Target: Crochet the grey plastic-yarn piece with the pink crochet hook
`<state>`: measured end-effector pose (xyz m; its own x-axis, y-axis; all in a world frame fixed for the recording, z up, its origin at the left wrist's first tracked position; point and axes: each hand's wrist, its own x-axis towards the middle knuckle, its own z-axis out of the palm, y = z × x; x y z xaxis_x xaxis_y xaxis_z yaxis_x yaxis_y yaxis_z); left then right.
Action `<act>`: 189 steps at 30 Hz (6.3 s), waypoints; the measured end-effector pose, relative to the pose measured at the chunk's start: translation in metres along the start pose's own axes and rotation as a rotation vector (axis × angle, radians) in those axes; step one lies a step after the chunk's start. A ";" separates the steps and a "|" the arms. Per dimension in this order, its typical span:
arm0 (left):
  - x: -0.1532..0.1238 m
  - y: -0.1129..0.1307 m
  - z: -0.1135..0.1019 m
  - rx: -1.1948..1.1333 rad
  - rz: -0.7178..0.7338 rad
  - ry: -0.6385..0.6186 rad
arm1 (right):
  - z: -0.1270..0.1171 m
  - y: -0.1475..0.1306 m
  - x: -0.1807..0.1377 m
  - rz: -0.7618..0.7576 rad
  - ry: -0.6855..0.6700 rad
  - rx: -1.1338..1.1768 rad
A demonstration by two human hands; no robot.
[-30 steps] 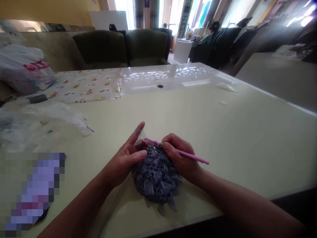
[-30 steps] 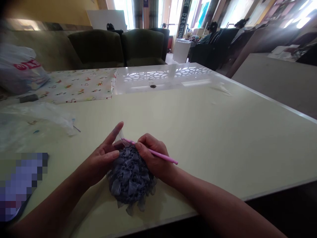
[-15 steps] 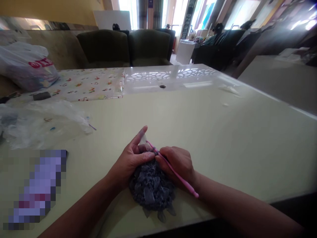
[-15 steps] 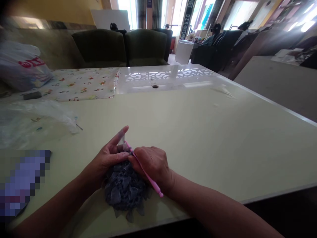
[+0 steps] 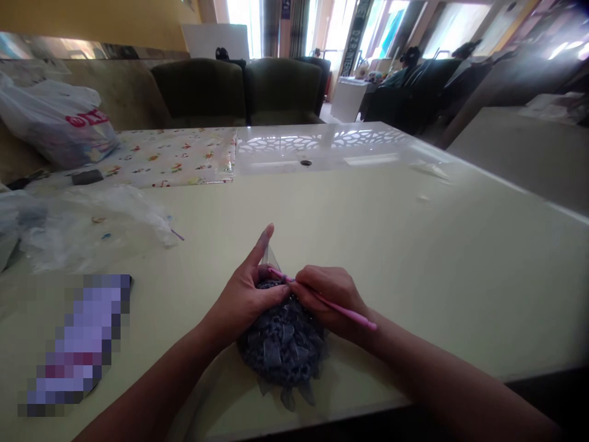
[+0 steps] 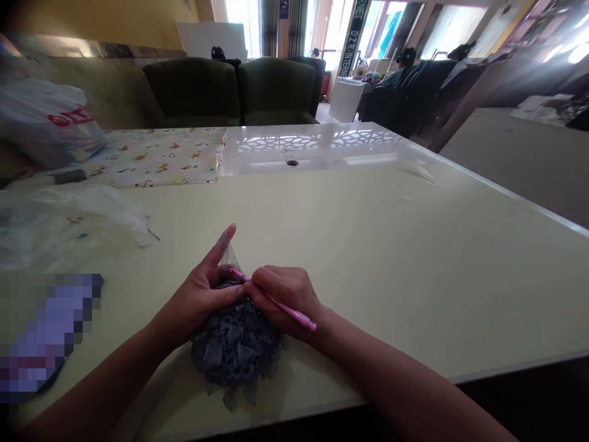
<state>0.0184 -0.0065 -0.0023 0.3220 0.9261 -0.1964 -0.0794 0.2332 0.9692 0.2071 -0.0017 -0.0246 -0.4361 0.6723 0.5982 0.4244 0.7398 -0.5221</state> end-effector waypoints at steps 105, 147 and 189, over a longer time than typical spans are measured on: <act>0.010 -0.001 -0.019 -0.358 -0.054 0.048 | -0.014 0.002 0.006 0.040 -0.043 0.292; 0.012 -0.004 -0.033 -0.439 0.025 -0.380 | -0.011 0.001 0.011 0.673 0.068 0.962; -0.007 -0.009 0.019 0.008 0.159 0.183 | 0.007 -0.012 -0.003 -0.035 0.152 -0.397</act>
<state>0.0351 -0.0210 -0.0070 0.1298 0.9895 -0.0642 -0.1080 0.0785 0.9910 0.1974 -0.0127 -0.0243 -0.3461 0.6133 0.7100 0.6970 0.6746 -0.2431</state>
